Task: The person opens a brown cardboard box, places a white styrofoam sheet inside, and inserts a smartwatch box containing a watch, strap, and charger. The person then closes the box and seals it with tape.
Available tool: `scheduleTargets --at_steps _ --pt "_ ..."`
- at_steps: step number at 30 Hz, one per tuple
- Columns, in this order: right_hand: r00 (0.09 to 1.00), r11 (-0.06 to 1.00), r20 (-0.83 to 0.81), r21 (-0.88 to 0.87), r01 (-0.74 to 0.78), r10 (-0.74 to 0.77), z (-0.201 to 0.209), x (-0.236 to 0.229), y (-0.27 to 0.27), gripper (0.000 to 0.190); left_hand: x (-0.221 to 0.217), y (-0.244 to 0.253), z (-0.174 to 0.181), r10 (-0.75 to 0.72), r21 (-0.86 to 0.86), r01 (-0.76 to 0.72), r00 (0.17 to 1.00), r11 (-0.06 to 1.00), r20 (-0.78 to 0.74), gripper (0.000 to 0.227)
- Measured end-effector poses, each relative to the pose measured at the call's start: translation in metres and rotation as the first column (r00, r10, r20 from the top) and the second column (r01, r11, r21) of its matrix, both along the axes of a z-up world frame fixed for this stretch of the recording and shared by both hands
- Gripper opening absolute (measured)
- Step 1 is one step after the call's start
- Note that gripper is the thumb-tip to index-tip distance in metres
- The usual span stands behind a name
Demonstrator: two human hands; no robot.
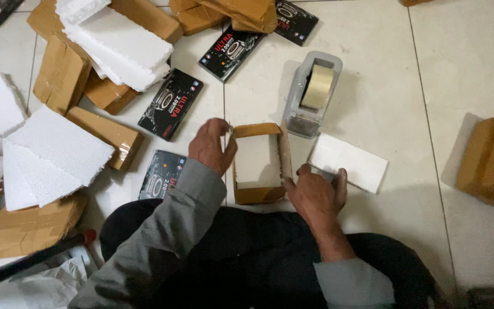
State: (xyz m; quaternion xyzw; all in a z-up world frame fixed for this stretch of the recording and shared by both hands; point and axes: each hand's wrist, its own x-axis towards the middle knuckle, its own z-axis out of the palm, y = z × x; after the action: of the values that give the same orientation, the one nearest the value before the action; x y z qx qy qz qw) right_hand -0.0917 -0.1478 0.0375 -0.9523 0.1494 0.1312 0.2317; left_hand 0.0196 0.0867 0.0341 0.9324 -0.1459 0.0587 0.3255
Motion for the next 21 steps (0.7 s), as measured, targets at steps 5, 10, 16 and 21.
scheduleTargets --at_steps 5,10,16,21 --pt "0.999 0.995 0.042 -0.093 0.031 -0.027 0.046 -0.007 -0.013 0.036 0.086 0.060 -0.020 0.201 0.408 -0.143 0.975 0.902 -0.101 0.054" --pt "0.970 0.966 -0.072 0.098 0.240 -0.234 0.050 0.004 -0.027 0.033 0.117 0.121 -0.060 0.333 0.496 -0.261 0.941 0.828 -0.060 0.113" --pt "0.945 0.892 -0.019 0.323 0.316 -0.328 0.043 0.021 -0.029 0.034 0.122 0.129 -0.067 0.452 0.435 -0.319 0.858 0.842 -0.246 0.127" --pt "0.992 0.996 -0.109 0.068 -0.051 0.058 0.020 0.025 -0.002 0.062 0.101 0.090 -0.026 0.131 -0.448 -0.541 0.728 0.712 -0.673 0.096"
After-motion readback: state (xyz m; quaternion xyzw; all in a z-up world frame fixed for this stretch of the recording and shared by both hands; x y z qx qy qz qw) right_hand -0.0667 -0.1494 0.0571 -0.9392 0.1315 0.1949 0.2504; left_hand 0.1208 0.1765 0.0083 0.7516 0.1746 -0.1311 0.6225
